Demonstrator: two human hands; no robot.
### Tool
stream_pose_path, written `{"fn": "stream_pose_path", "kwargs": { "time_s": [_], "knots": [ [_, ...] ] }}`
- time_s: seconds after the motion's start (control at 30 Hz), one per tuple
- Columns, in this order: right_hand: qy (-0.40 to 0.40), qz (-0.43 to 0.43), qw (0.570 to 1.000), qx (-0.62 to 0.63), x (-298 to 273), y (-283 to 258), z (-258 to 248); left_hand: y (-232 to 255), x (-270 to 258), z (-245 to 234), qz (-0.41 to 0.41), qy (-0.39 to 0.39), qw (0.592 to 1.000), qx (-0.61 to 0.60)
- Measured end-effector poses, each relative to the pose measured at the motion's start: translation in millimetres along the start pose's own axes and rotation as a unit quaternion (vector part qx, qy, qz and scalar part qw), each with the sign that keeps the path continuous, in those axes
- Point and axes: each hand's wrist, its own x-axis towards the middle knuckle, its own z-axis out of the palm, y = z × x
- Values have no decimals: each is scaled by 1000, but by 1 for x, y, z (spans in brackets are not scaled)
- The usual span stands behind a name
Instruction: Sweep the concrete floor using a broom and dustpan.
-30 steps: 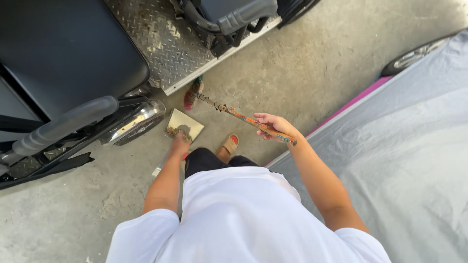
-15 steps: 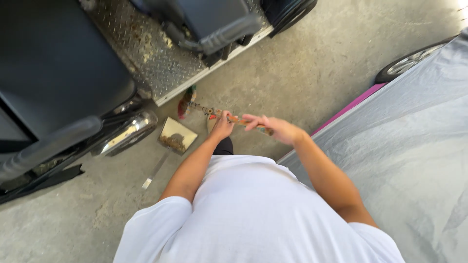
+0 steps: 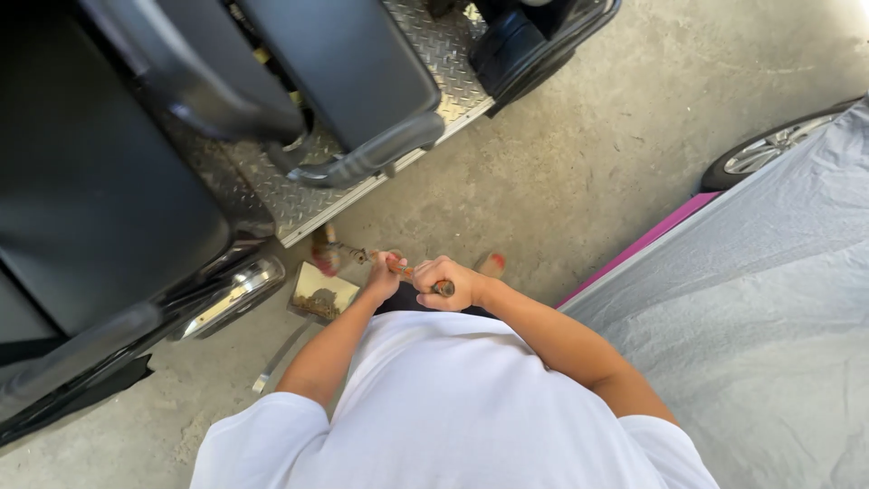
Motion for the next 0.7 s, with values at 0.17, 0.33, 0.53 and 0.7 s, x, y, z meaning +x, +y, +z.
{"fn": "stream_pose_path", "kwargs": {
  "time_s": [0.17,0.33,0.53,0.7],
  "knots": [
    [-4,-5,999,-51,-58,17,-98,89,69,92,-6,-29,999,43],
    [20,16,995,-99,-137,15,-216,189,147,217,23,-29,999,16],
    [129,37,981,-137,-242,10,-329,290,195,361,69,-94,993,-1],
    [137,23,981,-137,-278,-38,-369,361,167,386,129,-117,984,-37]
  ]
}}
